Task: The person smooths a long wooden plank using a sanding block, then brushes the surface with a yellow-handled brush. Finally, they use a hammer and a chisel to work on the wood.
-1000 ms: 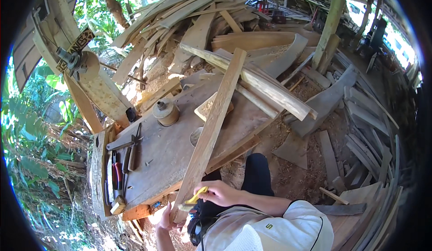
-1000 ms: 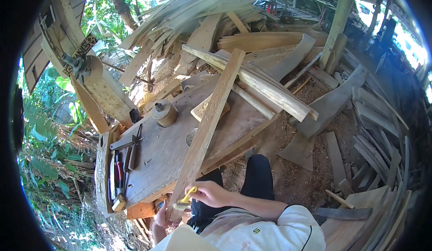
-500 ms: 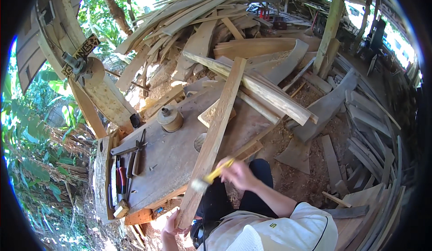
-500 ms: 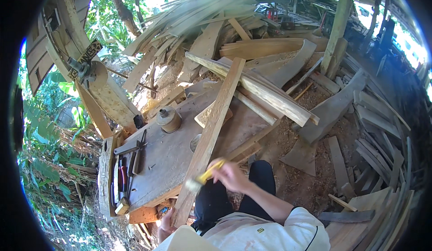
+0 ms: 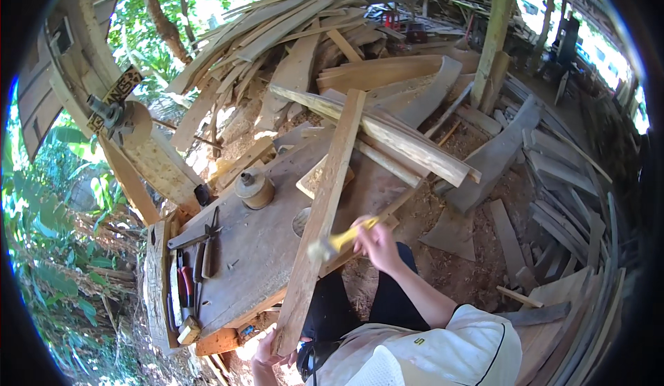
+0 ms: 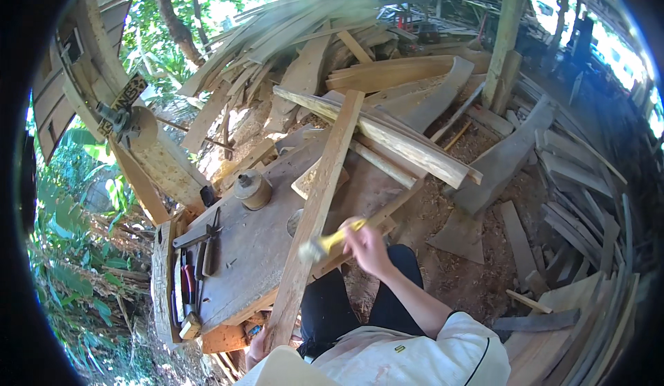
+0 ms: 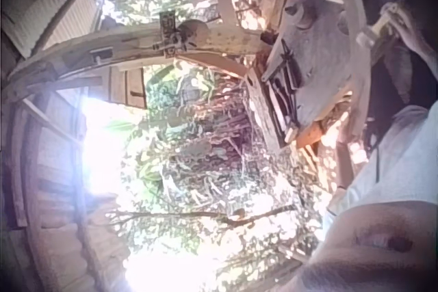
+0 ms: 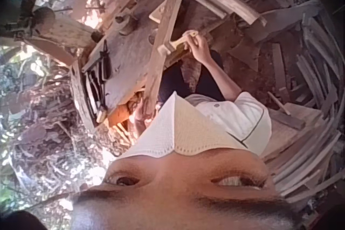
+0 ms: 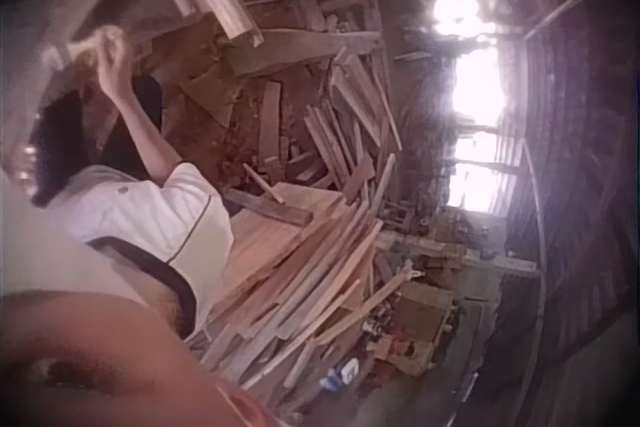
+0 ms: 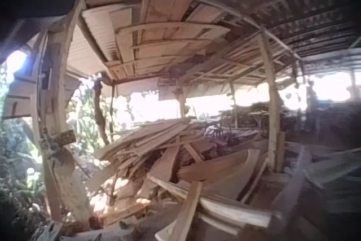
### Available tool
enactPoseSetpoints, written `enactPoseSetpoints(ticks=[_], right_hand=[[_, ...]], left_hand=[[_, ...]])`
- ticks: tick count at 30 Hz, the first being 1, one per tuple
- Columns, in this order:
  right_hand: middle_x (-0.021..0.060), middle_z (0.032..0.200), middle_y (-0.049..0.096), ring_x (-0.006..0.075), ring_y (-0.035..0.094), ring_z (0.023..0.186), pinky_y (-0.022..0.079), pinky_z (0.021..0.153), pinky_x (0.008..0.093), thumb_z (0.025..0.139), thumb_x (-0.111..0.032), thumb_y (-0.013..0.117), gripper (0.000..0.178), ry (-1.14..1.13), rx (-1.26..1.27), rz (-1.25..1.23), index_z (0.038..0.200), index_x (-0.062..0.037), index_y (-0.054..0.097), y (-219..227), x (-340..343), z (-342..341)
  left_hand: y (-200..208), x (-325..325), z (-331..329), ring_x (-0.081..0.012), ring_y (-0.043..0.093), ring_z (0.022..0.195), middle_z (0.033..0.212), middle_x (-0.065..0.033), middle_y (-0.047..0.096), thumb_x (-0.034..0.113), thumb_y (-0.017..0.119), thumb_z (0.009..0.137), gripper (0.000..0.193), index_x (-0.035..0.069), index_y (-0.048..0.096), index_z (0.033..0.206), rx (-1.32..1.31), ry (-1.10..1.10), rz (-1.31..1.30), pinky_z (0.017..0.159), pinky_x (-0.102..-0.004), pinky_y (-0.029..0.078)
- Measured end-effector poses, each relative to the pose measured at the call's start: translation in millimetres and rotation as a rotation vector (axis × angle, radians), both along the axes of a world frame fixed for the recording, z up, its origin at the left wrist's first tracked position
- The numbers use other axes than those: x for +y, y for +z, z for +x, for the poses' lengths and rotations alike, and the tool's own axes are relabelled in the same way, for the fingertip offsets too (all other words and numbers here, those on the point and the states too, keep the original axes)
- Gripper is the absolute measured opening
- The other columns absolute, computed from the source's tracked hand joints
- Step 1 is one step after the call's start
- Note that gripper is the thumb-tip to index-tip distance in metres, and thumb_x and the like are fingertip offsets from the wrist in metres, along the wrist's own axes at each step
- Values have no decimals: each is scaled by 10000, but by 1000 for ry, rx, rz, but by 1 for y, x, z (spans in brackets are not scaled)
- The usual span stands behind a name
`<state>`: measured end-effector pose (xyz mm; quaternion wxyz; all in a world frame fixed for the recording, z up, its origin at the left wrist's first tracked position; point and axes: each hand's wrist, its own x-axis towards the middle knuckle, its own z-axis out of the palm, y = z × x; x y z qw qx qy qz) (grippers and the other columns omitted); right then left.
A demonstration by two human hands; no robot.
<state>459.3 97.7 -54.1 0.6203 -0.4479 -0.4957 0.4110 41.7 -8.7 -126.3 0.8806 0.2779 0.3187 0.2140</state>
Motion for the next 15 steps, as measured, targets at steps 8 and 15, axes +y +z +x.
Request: enactPoseSetpoints(ticks=[8,15], right_hand=[[23,904,652,61,650,667,452,506,191,1099,-182,544,180,191,67,47,1185,-37,604,3,-23,-5],[14,833,647,43,611,641,457,527,177,1112,-216,521,219,-64,32,47,1188,-30,610,6,-1,11]], left_hand=[[18,7,0,-318,721,831,1287,-296,649,611,537,990,807,15,410,1520,-65,-26,-51,665,-391,566],[47,18,11,-307,735,962,1250,-243,688,512,592,1016,712,-4,461,1488,-78,-71,-32,811,-404,595]])
